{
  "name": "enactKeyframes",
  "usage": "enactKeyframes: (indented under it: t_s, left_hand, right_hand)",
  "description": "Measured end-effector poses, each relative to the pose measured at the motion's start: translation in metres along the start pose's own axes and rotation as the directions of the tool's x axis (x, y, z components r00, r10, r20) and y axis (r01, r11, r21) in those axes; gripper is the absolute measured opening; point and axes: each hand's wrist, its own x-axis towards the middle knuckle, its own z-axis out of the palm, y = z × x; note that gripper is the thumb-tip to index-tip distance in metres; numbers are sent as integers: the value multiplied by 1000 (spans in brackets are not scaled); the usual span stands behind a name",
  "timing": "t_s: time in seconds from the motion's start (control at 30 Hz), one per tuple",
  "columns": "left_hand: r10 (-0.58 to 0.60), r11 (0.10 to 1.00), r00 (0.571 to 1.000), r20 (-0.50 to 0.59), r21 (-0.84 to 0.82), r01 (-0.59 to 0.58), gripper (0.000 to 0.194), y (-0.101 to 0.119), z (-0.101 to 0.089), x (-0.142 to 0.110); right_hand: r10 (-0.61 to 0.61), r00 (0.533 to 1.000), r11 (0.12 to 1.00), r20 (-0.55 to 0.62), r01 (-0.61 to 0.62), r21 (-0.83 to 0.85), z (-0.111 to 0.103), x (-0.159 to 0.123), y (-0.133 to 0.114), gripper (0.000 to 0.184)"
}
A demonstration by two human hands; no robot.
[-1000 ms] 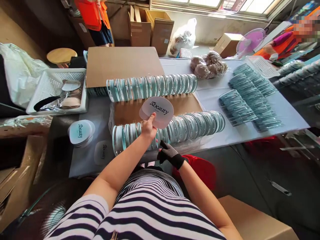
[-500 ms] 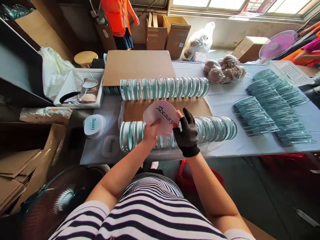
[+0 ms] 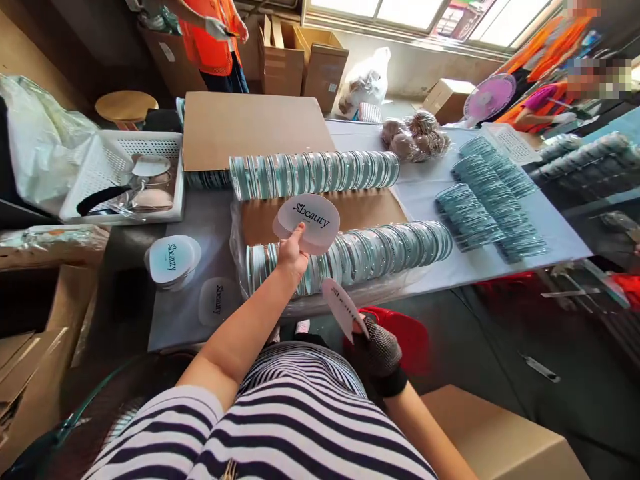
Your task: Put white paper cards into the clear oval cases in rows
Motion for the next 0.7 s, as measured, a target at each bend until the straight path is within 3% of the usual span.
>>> enactKeyframes:
  t_s: [0.1, 0.2, 0.27, 0.37, 0.47, 0.6, 0.7]
  left_hand:
    - [-85, 995, 996, -29, -57, 84, 28, 5, 0, 3]
    - [-162, 985, 987, -20, -62, 160, 23, 7, 0, 2]
    - [-165, 986, 986, -11, -34, 165, 21, 8, -2, -1]
    - [-141, 990, 990, 15, 3, 141, 23, 8, -6, -1]
    - [-156, 988, 987, 41, 19, 155, 28, 8, -8, 0]
    - [-147, 989, 988, 46, 32, 146, 31, 10, -10, -2]
    - [-154, 988, 987, 42, 32, 153, 30, 12, -11, -2]
  right_hand:
    - [49, 981, 999, 186, -49, -1, 20, 9, -25, 42]
    - [131, 915, 991, 383, -120, -51, 36, 44, -44, 37]
    - [200, 876, 980, 438, -182, -82, 41, 64, -49, 31]
    - [239, 904, 970, 354, -234, -59, 48, 72, -46, 29]
    - [206, 947, 978, 246, -210, -13, 57, 66, -41, 33]
    - [132, 965, 978, 228, -164, 129, 58, 66, -46, 30]
    - [167, 962, 968, 215, -202, 152, 52, 67, -54, 33]
